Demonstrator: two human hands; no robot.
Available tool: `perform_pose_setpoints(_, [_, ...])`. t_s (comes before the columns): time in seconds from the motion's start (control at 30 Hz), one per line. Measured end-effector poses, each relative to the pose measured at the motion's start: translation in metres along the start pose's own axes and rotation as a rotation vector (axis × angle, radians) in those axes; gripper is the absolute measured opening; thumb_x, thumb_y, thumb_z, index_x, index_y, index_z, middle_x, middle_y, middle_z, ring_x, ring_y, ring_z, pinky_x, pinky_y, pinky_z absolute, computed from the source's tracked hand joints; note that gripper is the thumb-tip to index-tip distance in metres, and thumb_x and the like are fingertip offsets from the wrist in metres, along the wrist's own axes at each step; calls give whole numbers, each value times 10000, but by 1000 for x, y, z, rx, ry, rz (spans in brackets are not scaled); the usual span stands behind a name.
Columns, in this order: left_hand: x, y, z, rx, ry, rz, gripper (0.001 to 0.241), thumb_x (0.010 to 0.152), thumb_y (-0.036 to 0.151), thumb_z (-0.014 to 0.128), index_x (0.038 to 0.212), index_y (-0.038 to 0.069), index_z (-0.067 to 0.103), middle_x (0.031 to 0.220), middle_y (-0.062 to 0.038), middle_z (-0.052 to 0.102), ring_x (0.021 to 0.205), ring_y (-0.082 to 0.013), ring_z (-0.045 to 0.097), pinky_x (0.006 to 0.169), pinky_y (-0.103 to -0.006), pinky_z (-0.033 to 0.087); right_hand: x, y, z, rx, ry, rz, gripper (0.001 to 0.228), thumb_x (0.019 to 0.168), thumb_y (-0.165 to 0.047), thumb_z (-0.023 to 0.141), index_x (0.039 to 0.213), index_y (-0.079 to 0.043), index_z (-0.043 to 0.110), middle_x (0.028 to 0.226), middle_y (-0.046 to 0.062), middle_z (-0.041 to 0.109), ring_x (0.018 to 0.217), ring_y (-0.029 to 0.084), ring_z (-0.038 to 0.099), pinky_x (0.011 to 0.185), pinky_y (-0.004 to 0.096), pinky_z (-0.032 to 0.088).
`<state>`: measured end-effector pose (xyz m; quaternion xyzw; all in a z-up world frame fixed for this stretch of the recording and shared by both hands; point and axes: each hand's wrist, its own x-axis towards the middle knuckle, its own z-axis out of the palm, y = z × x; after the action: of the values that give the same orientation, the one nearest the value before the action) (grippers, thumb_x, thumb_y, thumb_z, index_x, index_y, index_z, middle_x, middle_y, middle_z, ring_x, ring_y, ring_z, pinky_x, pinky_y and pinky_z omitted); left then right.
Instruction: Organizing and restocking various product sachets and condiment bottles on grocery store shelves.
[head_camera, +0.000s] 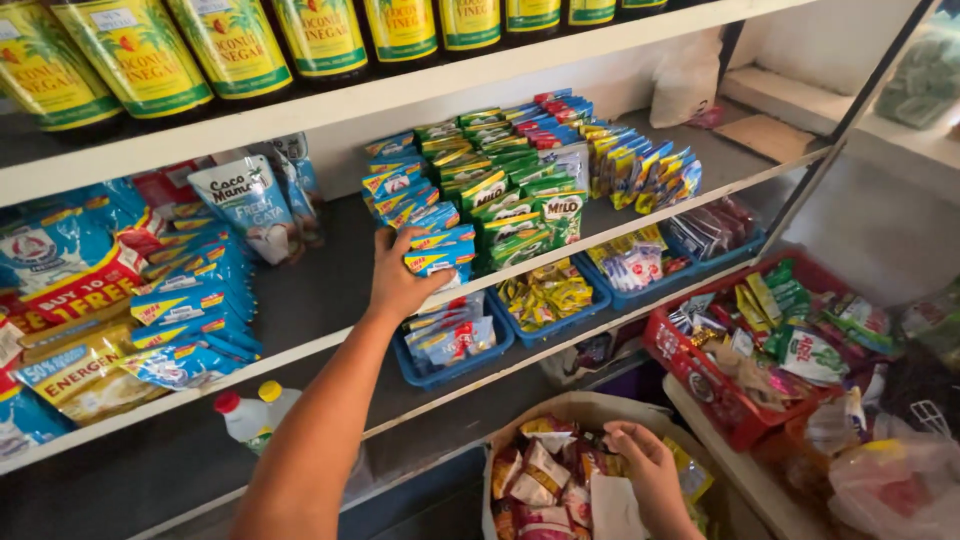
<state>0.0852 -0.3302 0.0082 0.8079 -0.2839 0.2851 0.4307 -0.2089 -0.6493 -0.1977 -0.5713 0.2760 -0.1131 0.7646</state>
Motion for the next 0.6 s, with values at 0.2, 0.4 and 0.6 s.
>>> perform_pose_setpoints(0.2, [1, -34, -21, -526, -2, -19, 615, 699, 69, 911, 1222, 89, 587, 1226, -95, 450, 1156, -235, 604, 945, -377, 575, -14, 6, 34, -81, -35, -2, 286, 973, -215, 624, 1102, 18, 726, 984, 45, 727, 1011, 173, 663, 913, 350, 499])
perform_pose_setpoints(0.4, [-4, -31, -68, -887, -216, -273, 613, 679, -53, 820, 1227, 79, 578, 1160, -50, 563, 1084, -169, 652, 917, -350, 560, -20, -8, 81, -100, -95, -102, 294, 969, -217, 656, 1134, 10, 742, 969, 78, 721, 895, 182, 618, 789, 351, 463])
perform_pose_setpoints(0.6, [-20, -6, -122, -969, -365, -173, 596, 671, -80, 782, 1215, 50, 576, 1146, -48, 558, 1125, -183, 637, 960, -334, 517, -8, -50, 164, -45, -333, -169, 443, 947, -382, 626, 1248, -65, 698, 1079, 76, 717, 973, 195, 654, 883, 357, 512])
